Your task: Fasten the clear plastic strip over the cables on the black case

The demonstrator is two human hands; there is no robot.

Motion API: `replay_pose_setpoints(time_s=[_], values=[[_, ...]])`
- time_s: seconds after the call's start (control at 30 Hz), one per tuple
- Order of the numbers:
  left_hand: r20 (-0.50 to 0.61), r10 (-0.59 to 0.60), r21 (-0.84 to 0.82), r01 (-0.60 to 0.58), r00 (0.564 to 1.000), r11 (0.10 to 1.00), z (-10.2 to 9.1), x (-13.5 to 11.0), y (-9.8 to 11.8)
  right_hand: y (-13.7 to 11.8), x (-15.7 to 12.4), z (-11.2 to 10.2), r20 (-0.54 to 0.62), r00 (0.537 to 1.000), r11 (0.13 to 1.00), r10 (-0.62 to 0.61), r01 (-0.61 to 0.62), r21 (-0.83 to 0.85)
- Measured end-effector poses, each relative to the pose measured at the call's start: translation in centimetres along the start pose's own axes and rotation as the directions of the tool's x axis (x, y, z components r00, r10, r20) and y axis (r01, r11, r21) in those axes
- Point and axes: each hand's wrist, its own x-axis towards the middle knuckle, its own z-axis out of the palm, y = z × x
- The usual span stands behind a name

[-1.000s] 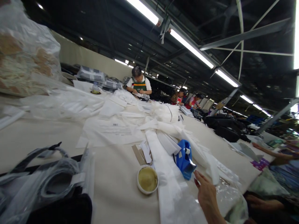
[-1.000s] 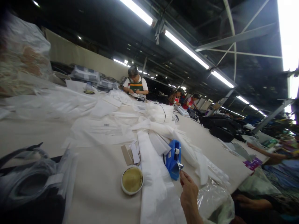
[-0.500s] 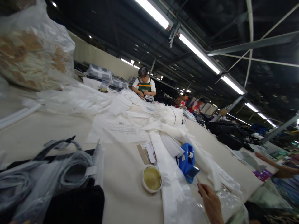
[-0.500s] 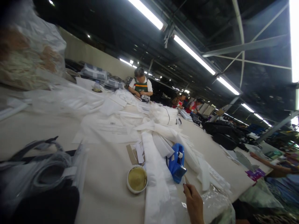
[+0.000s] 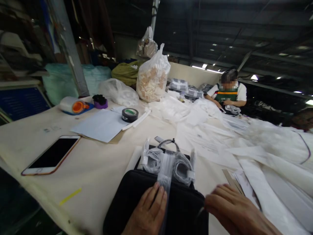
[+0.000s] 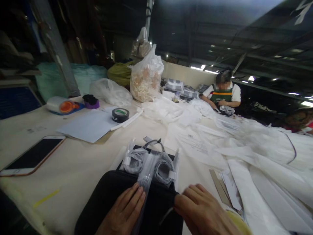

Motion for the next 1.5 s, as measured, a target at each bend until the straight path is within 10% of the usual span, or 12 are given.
replay_pose_setpoints(time_s=[0.17, 0.47, 0.83, 1.23, 1.37, 1.5], values=[[-0.194, -0.111, -0.092, 0.095, 0.975, 0.991, 1.9, 0.9, 0.7, -1.4, 9.2, 0.3, 0.304, 0.941, 0.985, -0.148, 0.167, -0.037], [-0.195, -0.125, -0.033, 0.121, 0.973, 0.992, 2.4, 1.0, 0.7, -0.2, 14.7, 2.8, 0.470, 0.864, 0.949, -0.180, 0.278, -0.148], [-0.192, -0.161, -0.085, 0.147, 0.968, 0.985, 2.8, 1.0, 0.9, 0.9, 17.0, 3.2, 0.550, 0.826, 0.979, 0.125, -0.193, 0.067], [-0.212, -0.148, -0.150, 0.118, 0.966, 0.982, 2.3, 0.9, 0.8, 2.5, 15.6, 3.9, 0.149, 0.951, 0.961, 0.273, -0.263, -0.082], [-0.220, -0.155, -0.164, 0.120, 0.963, 0.979, 2.1, 0.9, 0.8, -0.6, 10.8, 5.9, -0.119, 0.992, 0.999, 0.033, -0.037, -0.033], [-0.295, -0.173, -0.192, 0.119, 0.940, 0.974, 1.7, 0.9, 0.8, -2.9, 6.9, 8.8, -0.273, 0.940, 0.967, -0.204, 0.150, -0.205]])
